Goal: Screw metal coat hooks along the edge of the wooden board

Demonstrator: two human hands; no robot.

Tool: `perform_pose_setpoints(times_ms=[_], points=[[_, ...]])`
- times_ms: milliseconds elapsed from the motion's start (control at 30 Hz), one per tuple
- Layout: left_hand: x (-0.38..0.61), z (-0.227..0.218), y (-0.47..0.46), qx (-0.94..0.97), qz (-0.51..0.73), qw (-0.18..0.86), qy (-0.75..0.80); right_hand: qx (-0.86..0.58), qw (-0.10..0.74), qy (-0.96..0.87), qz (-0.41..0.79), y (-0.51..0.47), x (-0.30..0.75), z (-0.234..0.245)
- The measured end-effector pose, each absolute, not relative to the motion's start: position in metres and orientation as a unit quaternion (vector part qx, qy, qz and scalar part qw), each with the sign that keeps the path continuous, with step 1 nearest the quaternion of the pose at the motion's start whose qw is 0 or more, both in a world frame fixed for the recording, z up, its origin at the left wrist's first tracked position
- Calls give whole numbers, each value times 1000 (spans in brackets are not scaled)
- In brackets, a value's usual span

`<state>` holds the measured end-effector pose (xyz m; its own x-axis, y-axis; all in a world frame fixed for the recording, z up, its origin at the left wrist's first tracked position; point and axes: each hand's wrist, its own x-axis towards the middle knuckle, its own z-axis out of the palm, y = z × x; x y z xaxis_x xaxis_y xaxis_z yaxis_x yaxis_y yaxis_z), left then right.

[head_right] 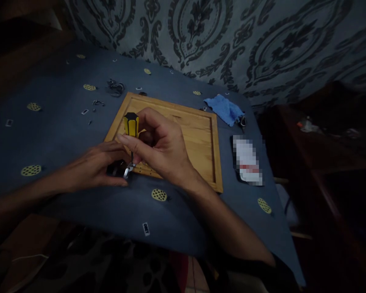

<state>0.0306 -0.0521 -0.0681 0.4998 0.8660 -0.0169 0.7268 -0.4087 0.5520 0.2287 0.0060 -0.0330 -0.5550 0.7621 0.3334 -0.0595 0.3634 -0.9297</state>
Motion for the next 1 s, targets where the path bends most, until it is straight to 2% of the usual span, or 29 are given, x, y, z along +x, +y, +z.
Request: perform_pose_setpoints(times_ms=[533, 800, 1000], points=[[32, -66, -52, 825, 125, 253, 489, -232, 402, -701, 541, 5, 226, -38], [32, -68, -52, 823, 109, 245, 500, -188, 333, -728, 569, 10, 233, -27], [32, -66, -52, 817, 111, 257, 505, -208, 368, -699, 577, 11, 225, -33]])
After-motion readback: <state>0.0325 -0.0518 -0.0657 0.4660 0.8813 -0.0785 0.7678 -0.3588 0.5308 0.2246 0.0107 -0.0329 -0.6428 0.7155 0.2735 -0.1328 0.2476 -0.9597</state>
